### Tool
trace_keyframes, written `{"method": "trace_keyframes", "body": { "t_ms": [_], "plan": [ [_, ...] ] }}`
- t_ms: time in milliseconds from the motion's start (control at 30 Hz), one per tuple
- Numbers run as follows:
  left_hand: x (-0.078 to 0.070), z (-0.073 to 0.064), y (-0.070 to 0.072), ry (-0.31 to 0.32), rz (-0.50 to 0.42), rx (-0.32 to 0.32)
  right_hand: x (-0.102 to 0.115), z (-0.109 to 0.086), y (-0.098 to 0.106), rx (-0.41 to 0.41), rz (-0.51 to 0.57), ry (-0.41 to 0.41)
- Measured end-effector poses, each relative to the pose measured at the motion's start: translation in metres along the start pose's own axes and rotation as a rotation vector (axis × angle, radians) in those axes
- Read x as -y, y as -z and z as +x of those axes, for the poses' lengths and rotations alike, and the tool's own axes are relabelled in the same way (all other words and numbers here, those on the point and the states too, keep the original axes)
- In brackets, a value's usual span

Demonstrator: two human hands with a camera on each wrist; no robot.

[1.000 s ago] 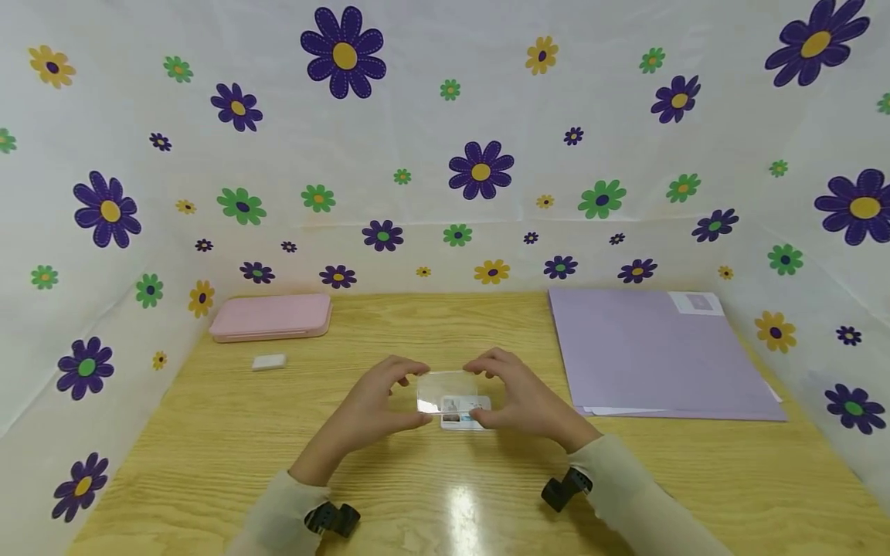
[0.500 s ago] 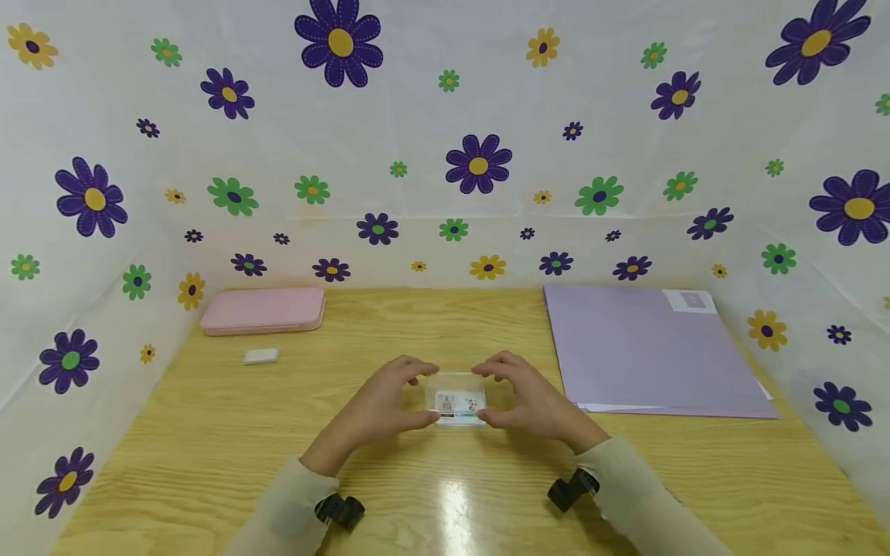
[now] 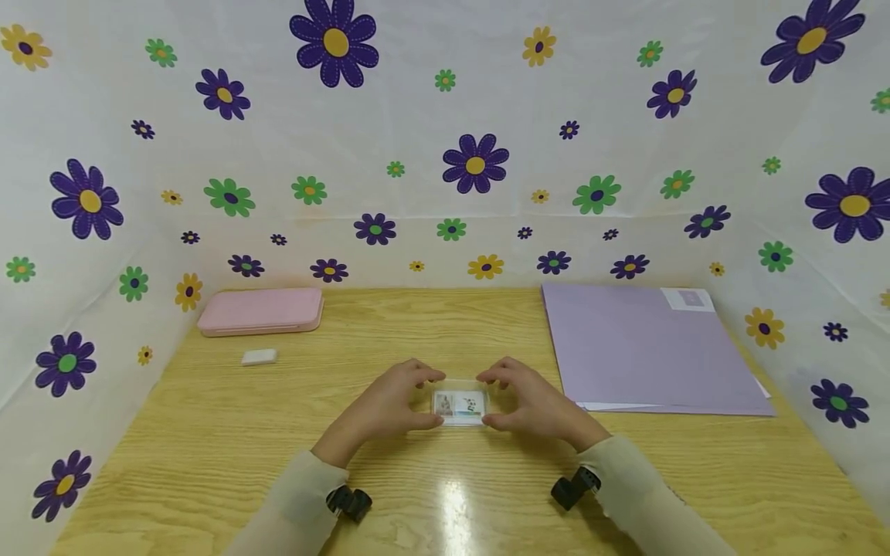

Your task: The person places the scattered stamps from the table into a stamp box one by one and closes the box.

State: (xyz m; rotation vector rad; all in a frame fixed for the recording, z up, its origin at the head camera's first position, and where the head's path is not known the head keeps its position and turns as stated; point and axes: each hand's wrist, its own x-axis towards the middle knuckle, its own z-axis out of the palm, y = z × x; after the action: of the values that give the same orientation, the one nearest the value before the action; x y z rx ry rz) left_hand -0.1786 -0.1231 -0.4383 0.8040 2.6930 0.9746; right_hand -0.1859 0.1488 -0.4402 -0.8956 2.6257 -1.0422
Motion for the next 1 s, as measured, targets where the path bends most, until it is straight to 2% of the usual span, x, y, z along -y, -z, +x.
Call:
{"method": "trace_keyframes", "body": {
  "t_ms": [333,567,1000],
  "plan": [
    [-0.0009,0.0053,-0.0034,0.01,0.052,0.037,-0.0044,0.0016,-0.0037,0.038,-0.011,-0.037],
    [-0.0016,0.0072,-0.0058,0.024,0.079,0.04,-0.0057,0.0045,-0.0055,0.049,-0.02,-0.03],
    [-0.0001,0.0083,-0.007,0.03,0.073,0.053,-0.004,0.0051,-0.0087,0.058,-0.034,-0.057]
  ]
}}
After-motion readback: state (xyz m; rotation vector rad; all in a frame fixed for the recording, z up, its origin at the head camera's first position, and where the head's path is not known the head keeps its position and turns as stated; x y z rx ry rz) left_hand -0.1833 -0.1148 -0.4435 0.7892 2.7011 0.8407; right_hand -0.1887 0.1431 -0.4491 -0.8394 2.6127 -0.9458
